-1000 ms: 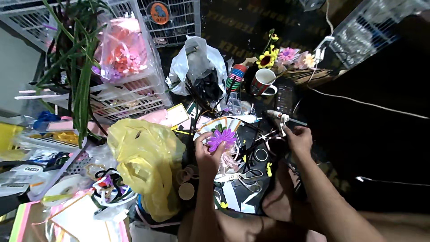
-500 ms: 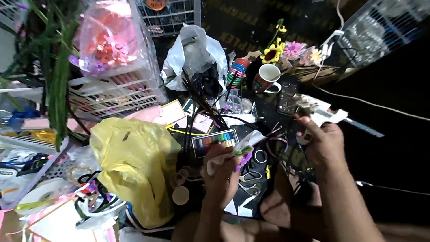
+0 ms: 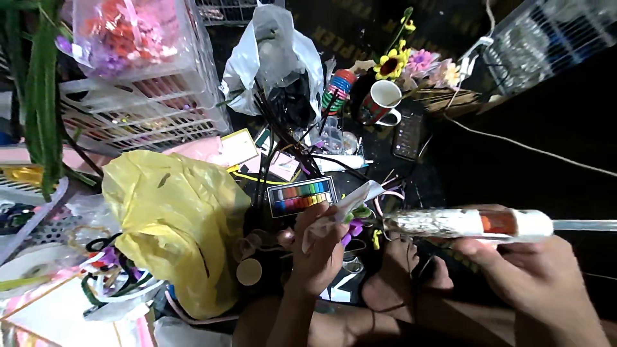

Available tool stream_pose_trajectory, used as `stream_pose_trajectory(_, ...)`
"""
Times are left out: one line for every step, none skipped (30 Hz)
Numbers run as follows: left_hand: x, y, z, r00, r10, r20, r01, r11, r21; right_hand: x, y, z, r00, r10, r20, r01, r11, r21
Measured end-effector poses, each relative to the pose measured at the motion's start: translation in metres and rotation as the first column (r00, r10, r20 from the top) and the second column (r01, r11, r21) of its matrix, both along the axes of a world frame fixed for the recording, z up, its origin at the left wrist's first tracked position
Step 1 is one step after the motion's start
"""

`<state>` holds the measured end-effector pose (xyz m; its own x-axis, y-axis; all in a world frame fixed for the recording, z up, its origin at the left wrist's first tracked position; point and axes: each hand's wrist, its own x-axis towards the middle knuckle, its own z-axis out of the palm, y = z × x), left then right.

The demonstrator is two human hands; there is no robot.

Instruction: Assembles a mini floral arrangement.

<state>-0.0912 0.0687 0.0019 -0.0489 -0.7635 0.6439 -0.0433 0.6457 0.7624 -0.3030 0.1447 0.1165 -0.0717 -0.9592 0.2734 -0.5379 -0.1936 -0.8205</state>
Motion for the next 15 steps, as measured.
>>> stream_pose_trajectory(0.0001,-0.0001,0.0,1.0,0.007,0.004,-0.007,1.0,-0.001,0.0017,-0.0012,-0.001,1.0,0.011,-0.022,-0.011,1.0,0.001)
stream_pose_trajectory(0.0001,0.0,-0.0004,1.0,0.012,0.008,-0.012,1.0,-0.003,0.0031,-0.0023,-0.0018,0.999,0.018,-0.041,-0.018,1.0,0.001)
stream_pose_trajectory(0.0001,0.0003,-0.0011,1.0,0.015,0.009,-0.015,1.0,-0.003,0.0046,-0.0032,-0.0025,0.998,0.021,-0.058,-0.021,1.0,-0.001)
stream_pose_trajectory(0.0001,0.0009,-0.0017,1.0,0.017,0.004,-0.016,1.0,-0.003,0.006,-0.004,-0.0029,0.997,0.021,-0.08,-0.021,1.0,-0.001)
stream_pose_trajectory(0.0,0.0012,-0.0015,1.0,0.013,0.002,-0.013,1.0,-0.005,0.0073,-0.0048,-0.0031,0.995,0.02,-0.1,-0.021,1.0,-0.002)
stream_pose_trajectory(-0.0002,0.0015,-0.001,1.0,0.011,-0.002,-0.011,1.0,-0.009,0.0085,-0.0056,-0.0034,0.993,0.018,-0.116,-0.019,1.0,-0.003)
stream_pose_trajectory(-0.0003,0.0016,0.0,1.0,0.006,0.001,-0.006,1.0,-0.012,0.0094,-0.0061,-0.0038,0.991,0.017,-0.131,-0.017,1.0,-0.002)
stream_pose_trajectory(-0.0005,0.0015,0.0008,1.0,0.006,0.002,-0.006,1.0,-0.017,0.0099,-0.0066,-0.0043,0.989,0.019,-0.144,-0.019,1.0,-0.002)
stream_pose_trajectory(-0.0005,0.0014,0.001,1.0,0.007,0.001,-0.007,1.0,-0.02,0.0102,-0.0071,-0.0047,0.988,0.022,-0.153,-0.022,1.0,0.001)
stream_pose_trajectory(-0.0002,0.001,0.0013,1.0,0.009,0.005,-0.009,1.0,-0.021,0.0107,-0.0076,-0.0047,0.987,0.021,-0.159,-0.021,1.0,0.003)
stream_pose_trajectory(0.0002,0.0005,0.0014,1.0,0.01,0.006,-0.01,1.0,-0.023,0.0111,-0.008,-0.0048,0.987,0.019,-0.16,-0.019,1.0,0.006)
stream_pose_trajectory(0.0004,-0.0001,0.0015,1.0,0.012,0.004,-0.012,1.0,-0.027,0.0113,-0.0081,-0.0047,0.987,0.017,-0.161,-0.015,1.0,0.01)
stream_pose_trajectory(0.0004,-0.0005,0.0019,1.0,0.013,0.002,-0.013,0.999,-0.029,0.0115,-0.008,-0.0046,0.987,0.014,-0.159,-0.012,1.0,0.013)
stream_pose_trajectory(0.0004,-0.0008,0.0024,1.0,0.011,-0.001,-0.011,0.999,-0.031,0.0113,-0.008,-0.0047,0.988,0.014,-0.154,-0.011,1.0,0.015)
stream_pose_trajectory(0.0005,-0.001,0.0025,1.0,0.009,-0.003,-0.009,0.999,-0.032,0.0108,-0.0079,-0.0048,0.989,0.016,-0.145,-0.014,1.0,0.017)
